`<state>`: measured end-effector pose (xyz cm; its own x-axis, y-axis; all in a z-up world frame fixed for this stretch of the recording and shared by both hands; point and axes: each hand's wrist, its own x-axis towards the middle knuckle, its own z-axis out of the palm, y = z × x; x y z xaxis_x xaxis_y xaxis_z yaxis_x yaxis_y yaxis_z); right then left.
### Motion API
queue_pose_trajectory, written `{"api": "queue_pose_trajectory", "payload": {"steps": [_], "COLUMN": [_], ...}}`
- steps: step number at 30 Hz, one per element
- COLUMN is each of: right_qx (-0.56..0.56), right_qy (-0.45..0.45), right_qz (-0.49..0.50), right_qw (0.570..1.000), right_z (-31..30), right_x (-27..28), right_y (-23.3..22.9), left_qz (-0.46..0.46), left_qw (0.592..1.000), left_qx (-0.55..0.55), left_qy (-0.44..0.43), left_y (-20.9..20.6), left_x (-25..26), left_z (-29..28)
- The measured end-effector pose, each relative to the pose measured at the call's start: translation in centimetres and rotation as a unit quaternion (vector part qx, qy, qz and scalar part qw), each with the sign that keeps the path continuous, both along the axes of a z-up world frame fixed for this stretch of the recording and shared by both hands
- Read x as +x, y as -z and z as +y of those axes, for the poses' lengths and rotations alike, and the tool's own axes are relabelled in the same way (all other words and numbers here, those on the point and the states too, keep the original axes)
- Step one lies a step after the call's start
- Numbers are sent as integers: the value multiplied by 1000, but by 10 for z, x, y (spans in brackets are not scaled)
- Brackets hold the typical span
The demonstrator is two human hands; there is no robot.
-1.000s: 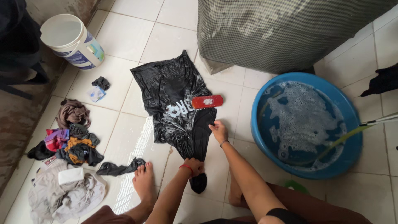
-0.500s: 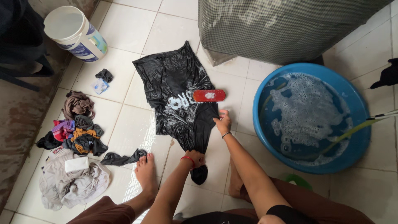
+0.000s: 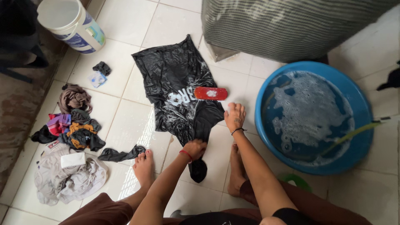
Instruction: The person washes clothes by hand in a blue basin filled with soapy water. They scrub a black t-shirt and a pair of light-colored shorts on the tiled floor using a bar of soap, then rinse them in the basin.
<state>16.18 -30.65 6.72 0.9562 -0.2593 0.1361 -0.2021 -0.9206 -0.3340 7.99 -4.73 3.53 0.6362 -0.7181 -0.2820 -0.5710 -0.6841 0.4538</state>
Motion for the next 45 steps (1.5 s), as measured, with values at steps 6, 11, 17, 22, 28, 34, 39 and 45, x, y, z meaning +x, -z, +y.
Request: {"api": "queue_pose_trajectory", "payload": {"steps": [6,11,17,22,28,34,39,45], "right_qx": [-14,-97,4,-132,-203,-161,-139,-241], "right_qy": [-227,-251,-366,-427,-207,-248,-519,-287], "right_qz": [-95,-26,70,-3,19,64,96,-24], "right_qw": [969,963,928,895,957,953,838,927], "right_z": [36,34,43,64,54,76,122,120], "right_x": [56,100,40,-38,129,106,-29,155], "right_y": [-13,0,13,24,16,-8,-37,-34], "left_qz": [-51,-62,-102,-97,-76,-86,55,6], "left_qw": [998,990,992,985,986,985,996,997], "left_qx": [11,-5,-68,-140,-146,-147,-30,-15], "left_qy": [32,123,35,33,13,-36,60,74], "left_y": [-1,3,12,21,19,4,9,3], "left_x": [21,43,23,-19,-21,-41,-47,-46], "left_z": [-8,4,29,43,38,64,77,73]}}
